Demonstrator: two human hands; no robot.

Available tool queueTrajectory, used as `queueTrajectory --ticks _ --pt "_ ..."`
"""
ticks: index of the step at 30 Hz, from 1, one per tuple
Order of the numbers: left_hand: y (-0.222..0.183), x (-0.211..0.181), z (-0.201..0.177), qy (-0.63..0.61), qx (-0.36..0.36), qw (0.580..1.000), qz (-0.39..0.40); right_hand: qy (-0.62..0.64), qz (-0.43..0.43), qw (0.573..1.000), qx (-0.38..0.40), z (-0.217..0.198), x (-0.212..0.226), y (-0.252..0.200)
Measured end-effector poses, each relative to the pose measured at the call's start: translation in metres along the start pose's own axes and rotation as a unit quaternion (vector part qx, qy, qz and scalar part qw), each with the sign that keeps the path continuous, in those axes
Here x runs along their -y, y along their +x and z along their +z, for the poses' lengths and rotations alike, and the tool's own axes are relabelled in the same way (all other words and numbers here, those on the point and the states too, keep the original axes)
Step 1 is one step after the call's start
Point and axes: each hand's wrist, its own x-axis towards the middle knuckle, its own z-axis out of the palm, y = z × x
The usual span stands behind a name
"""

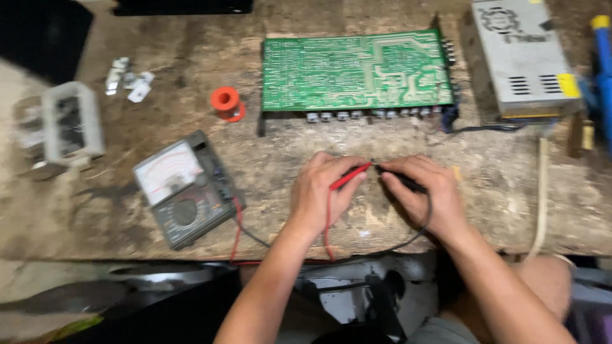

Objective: The person is diagnosing a circuit board using a multimeter and then performing repairs with a soldering iron on a workbench.

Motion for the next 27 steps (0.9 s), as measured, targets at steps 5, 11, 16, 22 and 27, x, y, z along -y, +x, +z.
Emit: queueTrajectory --ticks 5,11,16,22,27 --pt "-0.004 0.001 0.007 0.061 -0.034 0.997 -0.02 -0.048 0.01 0.998 0.025 0.004 0.001 -0.005" --pt "-0.005 -0.004 0.001 0.035 -0.026 0.999 0.01 -0.041 -0.023 0.999 0.02 0.003 -0.006 -0.015" --pt "-0.011 -0.017 -0.003 -0.041 -0.061 0.995 0.073 -0.005 -0.001 0.999 -0.041 -0.009 -0.024 -0.031" --pt "-0.017 -0.049 -0.006 0.09 0.132 0.969 0.189 -0.094 -0.008 0.995 -0.035 -0.043 -0.034 -0.027" --pt "0.03 -0.035 0.002 0.194 0.089 0.966 0.144 -0.111 -0.019 0.994 0.01 -0.044 -0.041 -0.026"
